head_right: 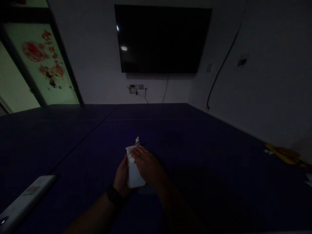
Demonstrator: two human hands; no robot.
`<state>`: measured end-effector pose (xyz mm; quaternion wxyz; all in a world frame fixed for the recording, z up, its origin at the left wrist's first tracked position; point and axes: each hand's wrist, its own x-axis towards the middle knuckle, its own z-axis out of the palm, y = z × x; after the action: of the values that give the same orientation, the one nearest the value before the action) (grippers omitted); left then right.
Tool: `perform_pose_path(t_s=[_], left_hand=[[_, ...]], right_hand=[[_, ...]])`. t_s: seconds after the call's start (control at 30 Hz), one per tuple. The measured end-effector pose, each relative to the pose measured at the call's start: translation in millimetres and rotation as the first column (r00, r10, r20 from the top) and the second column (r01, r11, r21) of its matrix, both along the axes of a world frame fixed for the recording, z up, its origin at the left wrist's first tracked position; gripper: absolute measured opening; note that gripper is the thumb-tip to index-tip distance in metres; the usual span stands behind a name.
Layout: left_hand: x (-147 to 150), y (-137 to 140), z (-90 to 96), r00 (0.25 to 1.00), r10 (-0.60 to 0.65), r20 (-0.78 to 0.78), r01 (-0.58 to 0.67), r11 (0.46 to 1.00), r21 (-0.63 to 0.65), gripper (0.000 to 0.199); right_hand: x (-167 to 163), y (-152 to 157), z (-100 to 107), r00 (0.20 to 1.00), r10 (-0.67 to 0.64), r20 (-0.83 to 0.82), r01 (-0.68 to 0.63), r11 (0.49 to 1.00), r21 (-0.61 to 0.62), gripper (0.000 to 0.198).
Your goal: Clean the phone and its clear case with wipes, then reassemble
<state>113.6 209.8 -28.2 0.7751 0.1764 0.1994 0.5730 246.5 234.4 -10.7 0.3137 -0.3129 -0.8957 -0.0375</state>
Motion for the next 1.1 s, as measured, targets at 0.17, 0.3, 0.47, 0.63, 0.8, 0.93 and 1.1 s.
perform_pose_path(t_s=[0.17,0.3,0.47,0.63,0.8,0.93,1.1], left_hand=[[0,-1,0.5,1.000,0.005,0.013,-0.005,0.999,-0.036,0.054],[0,-4,4.0,0.998,0.034,0.045,-0.033,0.999,-0.030,0.050],[0,-4,4.8,0.999,0.038,0.000,-0.038,0.999,-0.029,0.052],[0,-6,7.6,0.999,0.026,-0.045,-0.025,0.999,0.024,0.054],[-1,-4,7.5,0.998,0.010,-0.065,-0.014,0.999,-0.052,0.056],[0,-1,8.5,0.999,0.036,0.017,-0.035,0.998,-0.059,0.050],[-4,0,10.0,0.993,0.077,0.090,-0.067,0.991,-0.112,0.045]], right_hand=[[-1,-2,0,0.992,0.124,0.014,-0.124,0.992,-0.039,0.056],[-4,-2,0,0.999,-0.001,-0.048,0.000,1.000,-0.013,0.053],[-6,-4,3,0.992,0.125,-0.001,-0.125,0.991,-0.045,0.050],[-6,-5,6,0.996,0.016,-0.089,-0.020,0.998,-0.052,0.051],[-2,-2,5,0.984,0.171,-0.043,-0.175,0.978,-0.112,0.046],[0,-1,2,0.983,0.086,-0.163,-0.095,0.994,-0.052,0.046],[-18,-8,-2,0.985,0.018,-0.171,-0.014,1.000,0.023,0.044]])
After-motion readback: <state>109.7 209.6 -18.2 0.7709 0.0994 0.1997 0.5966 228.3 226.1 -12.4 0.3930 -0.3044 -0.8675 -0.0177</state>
